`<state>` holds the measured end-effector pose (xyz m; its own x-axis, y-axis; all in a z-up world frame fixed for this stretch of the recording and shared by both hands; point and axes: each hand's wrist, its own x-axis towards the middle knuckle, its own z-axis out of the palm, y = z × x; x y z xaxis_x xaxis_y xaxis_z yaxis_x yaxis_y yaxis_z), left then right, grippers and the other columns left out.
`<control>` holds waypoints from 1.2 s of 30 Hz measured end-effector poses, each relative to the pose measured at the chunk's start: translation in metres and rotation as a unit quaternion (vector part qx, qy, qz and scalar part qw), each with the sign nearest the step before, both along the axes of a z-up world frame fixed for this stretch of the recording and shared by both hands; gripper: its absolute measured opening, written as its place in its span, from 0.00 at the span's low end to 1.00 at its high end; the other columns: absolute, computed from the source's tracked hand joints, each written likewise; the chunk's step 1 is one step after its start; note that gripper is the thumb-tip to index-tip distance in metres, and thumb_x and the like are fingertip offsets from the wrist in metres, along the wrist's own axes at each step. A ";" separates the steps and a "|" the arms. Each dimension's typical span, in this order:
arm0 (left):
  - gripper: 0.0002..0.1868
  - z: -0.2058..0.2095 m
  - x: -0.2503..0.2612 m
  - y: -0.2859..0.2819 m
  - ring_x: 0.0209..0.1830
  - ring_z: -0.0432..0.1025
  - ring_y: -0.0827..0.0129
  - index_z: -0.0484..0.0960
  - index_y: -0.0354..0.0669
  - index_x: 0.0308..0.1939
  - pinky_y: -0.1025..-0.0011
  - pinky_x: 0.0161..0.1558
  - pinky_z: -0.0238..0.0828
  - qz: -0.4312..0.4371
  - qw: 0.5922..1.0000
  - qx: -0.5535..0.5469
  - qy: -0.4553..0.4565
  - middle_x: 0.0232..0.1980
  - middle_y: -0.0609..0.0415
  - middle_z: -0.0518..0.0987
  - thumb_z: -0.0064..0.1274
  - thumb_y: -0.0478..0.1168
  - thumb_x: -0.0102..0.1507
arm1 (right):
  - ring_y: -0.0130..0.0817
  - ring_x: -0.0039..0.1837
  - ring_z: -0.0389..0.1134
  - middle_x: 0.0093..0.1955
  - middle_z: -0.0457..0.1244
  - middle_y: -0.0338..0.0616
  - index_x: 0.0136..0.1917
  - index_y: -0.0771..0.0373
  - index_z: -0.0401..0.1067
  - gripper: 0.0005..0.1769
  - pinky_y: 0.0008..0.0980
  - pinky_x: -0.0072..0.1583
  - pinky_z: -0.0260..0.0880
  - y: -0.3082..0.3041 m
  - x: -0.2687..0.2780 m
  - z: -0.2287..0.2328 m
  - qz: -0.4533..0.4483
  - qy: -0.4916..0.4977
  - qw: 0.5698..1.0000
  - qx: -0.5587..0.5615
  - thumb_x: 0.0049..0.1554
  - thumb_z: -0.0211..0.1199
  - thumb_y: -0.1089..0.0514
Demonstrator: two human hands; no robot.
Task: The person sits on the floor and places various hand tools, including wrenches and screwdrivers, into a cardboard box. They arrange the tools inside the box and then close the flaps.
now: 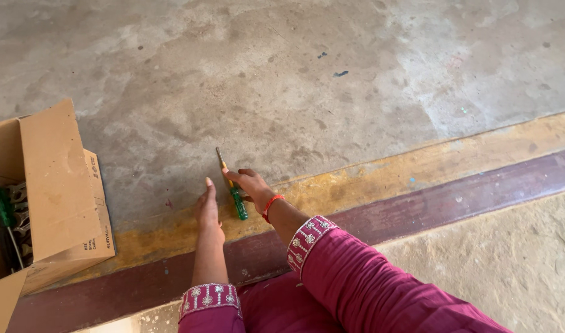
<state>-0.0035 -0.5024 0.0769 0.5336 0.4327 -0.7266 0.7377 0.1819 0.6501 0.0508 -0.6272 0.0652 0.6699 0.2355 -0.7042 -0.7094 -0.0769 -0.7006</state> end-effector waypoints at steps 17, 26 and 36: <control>0.31 -0.023 0.015 -0.020 0.70 0.63 0.59 0.73 0.51 0.66 0.46 0.72 0.55 -0.062 0.997 -0.041 0.026 0.64 0.50 0.74 0.41 0.65 0.68 | 0.48 0.79 0.54 0.76 0.55 0.54 0.77 0.59 0.58 0.48 0.54 0.73 0.61 0.001 -0.001 0.017 0.012 0.052 0.998 0.039 0.55 0.60 0.29; 0.24 0.015 0.003 -0.020 0.57 0.73 0.58 0.78 0.45 0.53 0.37 0.66 0.62 -0.038 0.992 -0.117 0.033 0.52 0.47 0.79 0.41 0.59 0.70 | 0.42 0.55 0.70 0.53 0.68 0.49 0.56 0.61 0.75 0.28 0.42 0.56 0.67 -0.001 -0.012 0.017 0.033 0.055 0.998 0.016 0.57 0.64 0.36; 0.14 -0.004 -0.006 -0.006 0.47 0.76 0.63 0.76 0.46 0.59 0.39 0.61 0.67 -0.001 0.997 -0.080 -0.013 0.47 0.51 0.80 0.46 0.37 0.69 | 0.38 0.60 0.69 0.63 0.66 0.47 0.68 0.58 0.70 0.22 0.42 0.60 0.71 0.006 -0.012 0.012 0.014 0.045 0.996 0.071 0.60 0.59 0.57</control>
<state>-0.0097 -0.5083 0.0731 0.5540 0.3105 -0.7724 0.7219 0.2830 0.6315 0.0391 -0.6210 0.0772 0.5972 0.3549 -0.7193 -0.7688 -0.0024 -0.6395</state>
